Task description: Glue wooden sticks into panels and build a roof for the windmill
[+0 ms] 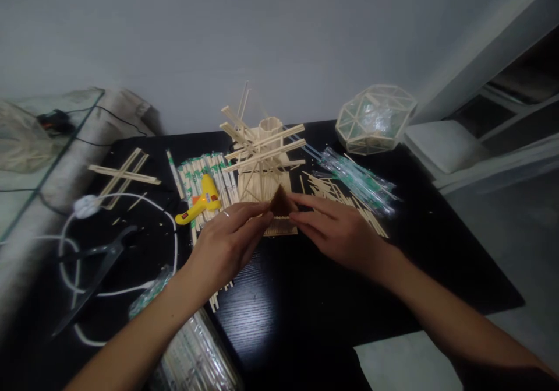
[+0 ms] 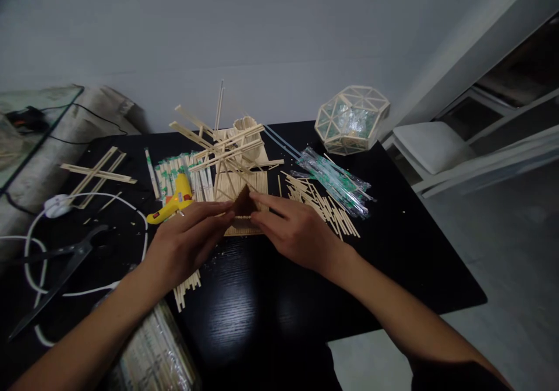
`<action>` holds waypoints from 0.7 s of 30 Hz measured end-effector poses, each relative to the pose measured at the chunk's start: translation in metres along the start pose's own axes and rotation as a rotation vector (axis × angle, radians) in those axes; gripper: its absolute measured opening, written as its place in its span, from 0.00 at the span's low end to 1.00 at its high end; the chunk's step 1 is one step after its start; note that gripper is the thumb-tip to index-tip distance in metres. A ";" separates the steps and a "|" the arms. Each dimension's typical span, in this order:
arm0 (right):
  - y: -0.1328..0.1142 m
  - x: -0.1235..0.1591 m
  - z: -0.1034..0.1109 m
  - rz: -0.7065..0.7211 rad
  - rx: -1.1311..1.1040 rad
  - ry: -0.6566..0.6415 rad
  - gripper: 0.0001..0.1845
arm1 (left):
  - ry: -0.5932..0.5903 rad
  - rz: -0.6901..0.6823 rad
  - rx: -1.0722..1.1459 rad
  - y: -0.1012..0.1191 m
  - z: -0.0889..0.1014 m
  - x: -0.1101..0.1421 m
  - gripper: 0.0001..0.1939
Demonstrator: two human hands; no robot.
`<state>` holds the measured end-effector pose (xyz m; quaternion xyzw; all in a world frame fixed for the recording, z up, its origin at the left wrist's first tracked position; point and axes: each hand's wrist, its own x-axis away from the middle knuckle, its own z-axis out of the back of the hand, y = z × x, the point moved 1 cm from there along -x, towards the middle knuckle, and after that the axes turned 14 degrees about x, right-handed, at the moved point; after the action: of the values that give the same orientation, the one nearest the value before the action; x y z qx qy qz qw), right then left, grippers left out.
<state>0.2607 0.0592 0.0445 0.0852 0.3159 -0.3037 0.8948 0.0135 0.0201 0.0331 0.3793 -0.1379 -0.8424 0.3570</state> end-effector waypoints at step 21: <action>-0.008 0.007 0.001 0.027 0.067 -0.007 0.09 | -0.016 0.059 0.027 0.006 -0.001 0.002 0.12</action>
<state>0.2602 0.0489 0.0412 0.1182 0.3011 -0.3022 0.8967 0.0162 0.0145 0.0346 0.3730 -0.1636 -0.8325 0.3755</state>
